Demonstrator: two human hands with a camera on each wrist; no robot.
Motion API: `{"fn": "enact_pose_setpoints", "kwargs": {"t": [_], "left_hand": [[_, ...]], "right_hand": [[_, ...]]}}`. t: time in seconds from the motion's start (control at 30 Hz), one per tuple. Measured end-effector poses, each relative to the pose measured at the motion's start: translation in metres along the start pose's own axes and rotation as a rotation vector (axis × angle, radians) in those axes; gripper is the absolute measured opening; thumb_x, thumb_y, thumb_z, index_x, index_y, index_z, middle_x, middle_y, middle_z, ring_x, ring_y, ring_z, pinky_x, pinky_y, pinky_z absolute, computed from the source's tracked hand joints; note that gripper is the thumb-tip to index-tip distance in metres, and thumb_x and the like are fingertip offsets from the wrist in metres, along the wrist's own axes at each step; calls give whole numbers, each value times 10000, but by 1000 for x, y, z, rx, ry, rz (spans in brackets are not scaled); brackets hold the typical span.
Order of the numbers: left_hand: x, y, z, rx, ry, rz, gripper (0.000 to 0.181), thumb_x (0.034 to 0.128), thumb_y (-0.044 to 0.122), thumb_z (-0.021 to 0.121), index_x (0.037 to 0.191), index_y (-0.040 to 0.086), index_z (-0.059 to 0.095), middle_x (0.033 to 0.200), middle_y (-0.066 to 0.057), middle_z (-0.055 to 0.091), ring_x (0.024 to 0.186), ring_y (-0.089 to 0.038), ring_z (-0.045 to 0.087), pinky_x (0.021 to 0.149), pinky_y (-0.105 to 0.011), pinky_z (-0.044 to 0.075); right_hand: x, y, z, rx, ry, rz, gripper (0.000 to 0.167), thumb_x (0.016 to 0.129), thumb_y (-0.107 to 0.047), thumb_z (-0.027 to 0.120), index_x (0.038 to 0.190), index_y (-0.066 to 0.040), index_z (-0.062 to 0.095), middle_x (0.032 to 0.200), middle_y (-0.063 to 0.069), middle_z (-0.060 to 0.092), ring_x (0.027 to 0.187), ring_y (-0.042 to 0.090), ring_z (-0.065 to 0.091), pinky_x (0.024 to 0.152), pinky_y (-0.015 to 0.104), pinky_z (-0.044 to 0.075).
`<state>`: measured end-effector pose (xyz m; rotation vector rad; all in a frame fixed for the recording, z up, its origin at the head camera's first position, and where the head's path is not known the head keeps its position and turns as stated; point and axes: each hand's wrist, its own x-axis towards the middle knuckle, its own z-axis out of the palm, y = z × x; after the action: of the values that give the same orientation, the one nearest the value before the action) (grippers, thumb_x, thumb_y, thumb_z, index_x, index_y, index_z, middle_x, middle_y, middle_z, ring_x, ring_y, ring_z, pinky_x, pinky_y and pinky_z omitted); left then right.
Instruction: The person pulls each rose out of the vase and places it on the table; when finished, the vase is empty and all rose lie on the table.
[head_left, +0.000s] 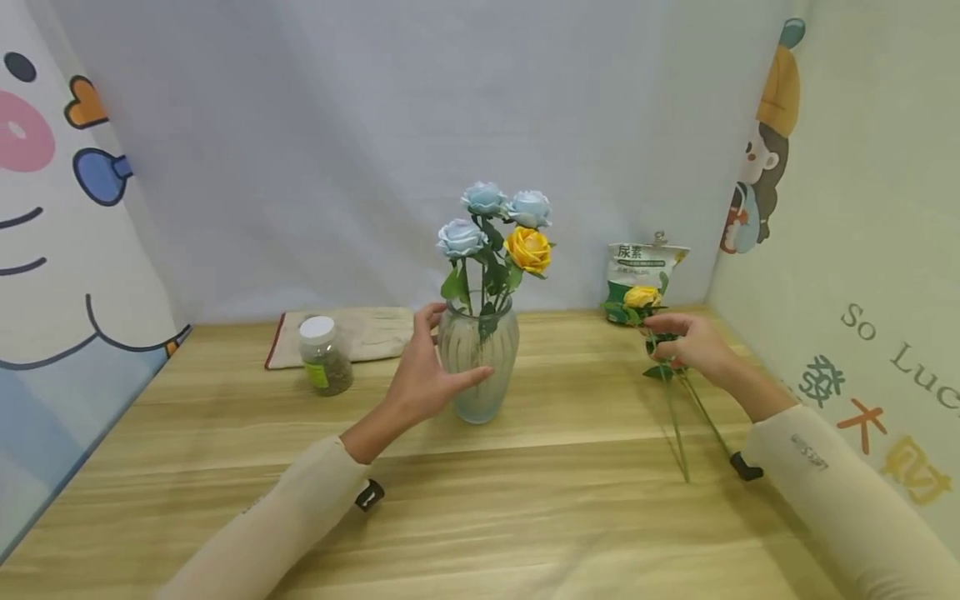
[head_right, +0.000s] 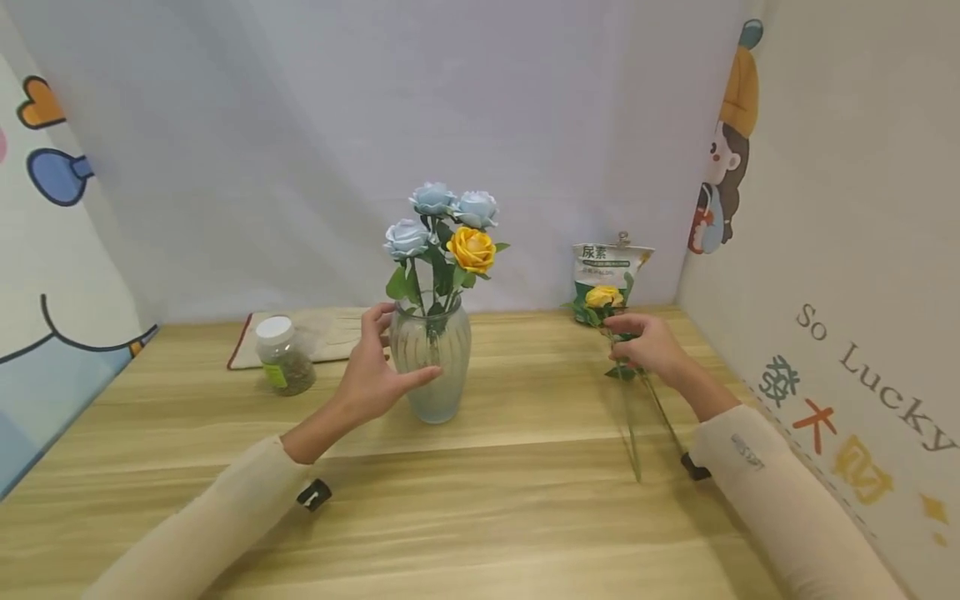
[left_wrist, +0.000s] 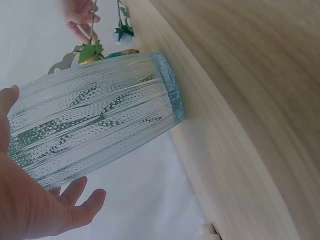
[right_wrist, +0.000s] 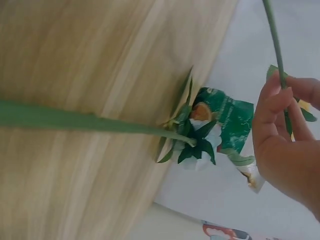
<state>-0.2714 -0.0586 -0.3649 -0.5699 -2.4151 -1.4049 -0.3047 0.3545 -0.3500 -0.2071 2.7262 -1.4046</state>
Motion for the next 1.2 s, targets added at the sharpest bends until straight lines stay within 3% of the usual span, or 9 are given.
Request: {"fn": "enact_pose_setpoints", "kwargs": {"t": [0.13, 0.4, 0.57, 0.73, 0.87, 1.03, 1.2], "left_hand": [[-1, -1, 2, -19, 3, -1, 1020, 754, 365, 875, 1498, 150, 212, 1483, -211, 384, 1295, -381, 443, 994, -583, 416], [-2, 0, 5, -3, 5, 10, 1029, 765, 364, 867, 1500, 112, 193, 1489, -231, 368, 1364, -399, 387, 1059, -600, 359], [-2, 1, 6, 31, -1, 6, 1032, 775, 378, 856, 1503, 96, 180, 1490, -248, 363, 1365, -416, 382, 1064, -608, 349], [-2, 1, 7, 42, 2, 11, 1024, 778, 374, 853, 1499, 103, 179, 1480, -251, 367, 1356, -418, 391, 1060, -609, 353], [-2, 3, 7, 54, 2, 21, 1017, 780, 379, 851, 1495, 105, 182, 1477, -249, 373, 1354, -414, 396, 1057, -607, 357], [-1, 4, 8, 66, 6, 15, 1024, 779, 397, 848, 1499, 102, 182, 1476, -257, 369, 1348, -420, 400, 1053, -604, 364], [-2, 4, 8, 64, 10, -10, 1032, 773, 383, 855, 1500, 99, 180, 1483, -249, 356, 1349, -411, 402, 1055, -596, 366]], "right_hand": [[10, 10, -2, -12, -54, 18, 564, 924, -31, 632, 1455, 18, 450, 1470, 262, 435, 917, 141, 651, 732, 420, 542], [25, 19, -2, -42, -149, 66, 569, 931, -33, 607, 1470, 6, 430, 1470, 275, 420, 1098, 359, 617, 848, 464, 521], [32, 25, 0, 27, -169, 125, 589, 910, 7, 611, 1468, 15, 424, 1453, 272, 438, 963, 237, 648, 667, 319, 503], [34, 28, 2, 59, -180, 141, 480, 903, 15, 605, 1369, 77, 511, 1355, 229, 557, 837, 132, 669, 506, 211, 410], [35, 29, 2, 65, -211, 163, 475, 918, -7, 610, 1372, 88, 506, 1245, 157, 653, 848, 115, 683, 492, 201, 389], [39, 32, 3, 79, -192, 187, 503, 921, 1, 600, 1400, 87, 469, 998, 64, 732, 778, 85, 674, 486, 190, 399], [43, 36, 3, 59, -189, 197, 506, 929, -6, 587, 1409, 91, 458, 956, 52, 732, 741, 77, 650, 526, 203, 455]]}}
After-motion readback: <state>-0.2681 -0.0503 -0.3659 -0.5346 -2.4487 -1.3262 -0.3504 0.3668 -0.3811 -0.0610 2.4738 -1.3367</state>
